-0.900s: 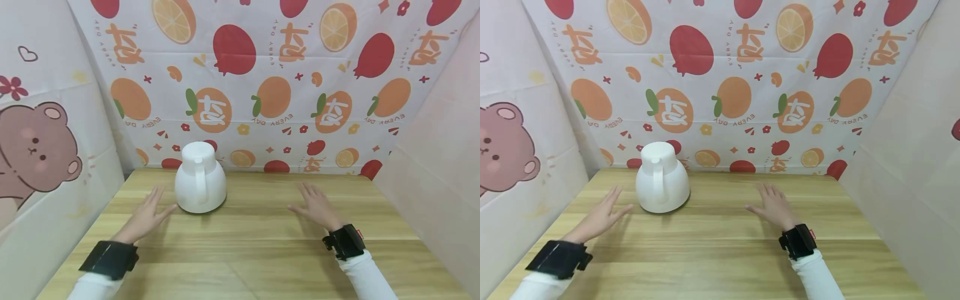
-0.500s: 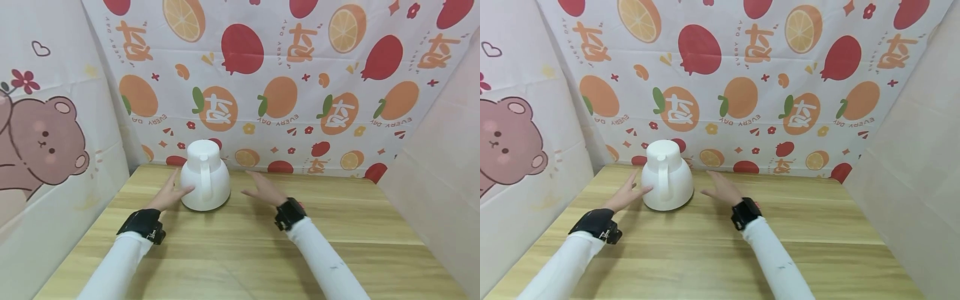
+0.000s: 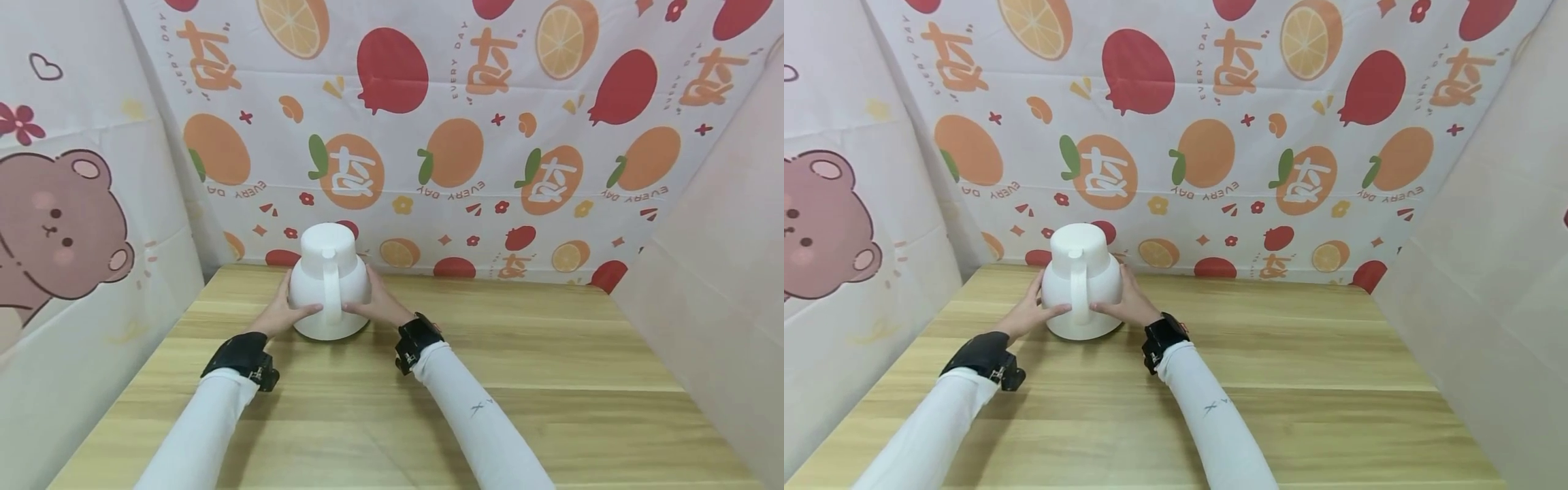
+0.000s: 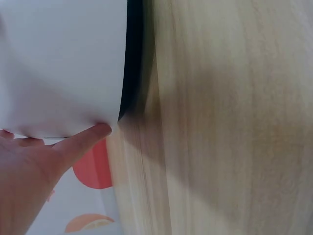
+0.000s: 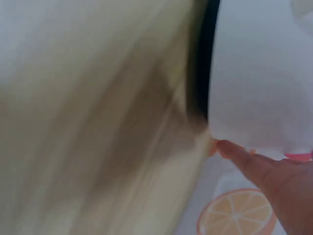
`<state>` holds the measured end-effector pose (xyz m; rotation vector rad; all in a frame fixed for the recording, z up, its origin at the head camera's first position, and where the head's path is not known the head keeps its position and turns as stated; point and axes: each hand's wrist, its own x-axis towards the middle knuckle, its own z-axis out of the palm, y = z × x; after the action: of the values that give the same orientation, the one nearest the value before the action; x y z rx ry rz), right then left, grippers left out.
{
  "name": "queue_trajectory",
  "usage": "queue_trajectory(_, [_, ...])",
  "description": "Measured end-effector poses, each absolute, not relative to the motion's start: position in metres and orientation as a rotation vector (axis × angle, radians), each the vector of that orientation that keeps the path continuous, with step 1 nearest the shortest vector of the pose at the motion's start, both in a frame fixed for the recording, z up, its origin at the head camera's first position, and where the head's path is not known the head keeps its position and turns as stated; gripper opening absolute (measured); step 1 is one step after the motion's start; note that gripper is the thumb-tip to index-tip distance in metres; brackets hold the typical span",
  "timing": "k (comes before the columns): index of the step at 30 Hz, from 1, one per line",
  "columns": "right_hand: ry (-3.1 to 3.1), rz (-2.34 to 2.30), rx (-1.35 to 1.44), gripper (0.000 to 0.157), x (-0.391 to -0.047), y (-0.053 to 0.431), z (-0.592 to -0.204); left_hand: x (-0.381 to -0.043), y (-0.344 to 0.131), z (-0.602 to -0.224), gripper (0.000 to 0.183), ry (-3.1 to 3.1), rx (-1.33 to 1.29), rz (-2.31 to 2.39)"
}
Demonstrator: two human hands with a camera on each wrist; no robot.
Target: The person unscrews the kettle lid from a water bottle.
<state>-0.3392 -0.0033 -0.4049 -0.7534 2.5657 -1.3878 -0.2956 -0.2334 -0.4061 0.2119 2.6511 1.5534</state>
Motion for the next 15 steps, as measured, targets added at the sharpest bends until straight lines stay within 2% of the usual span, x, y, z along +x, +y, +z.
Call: queue_trajectory(15, [2.539, -1.447, -0.762, 0.101, -0.338, -0.002, -0.411, -0.287, -0.223, -0.405, 0.108, 2.677, 0.221, 1.633])
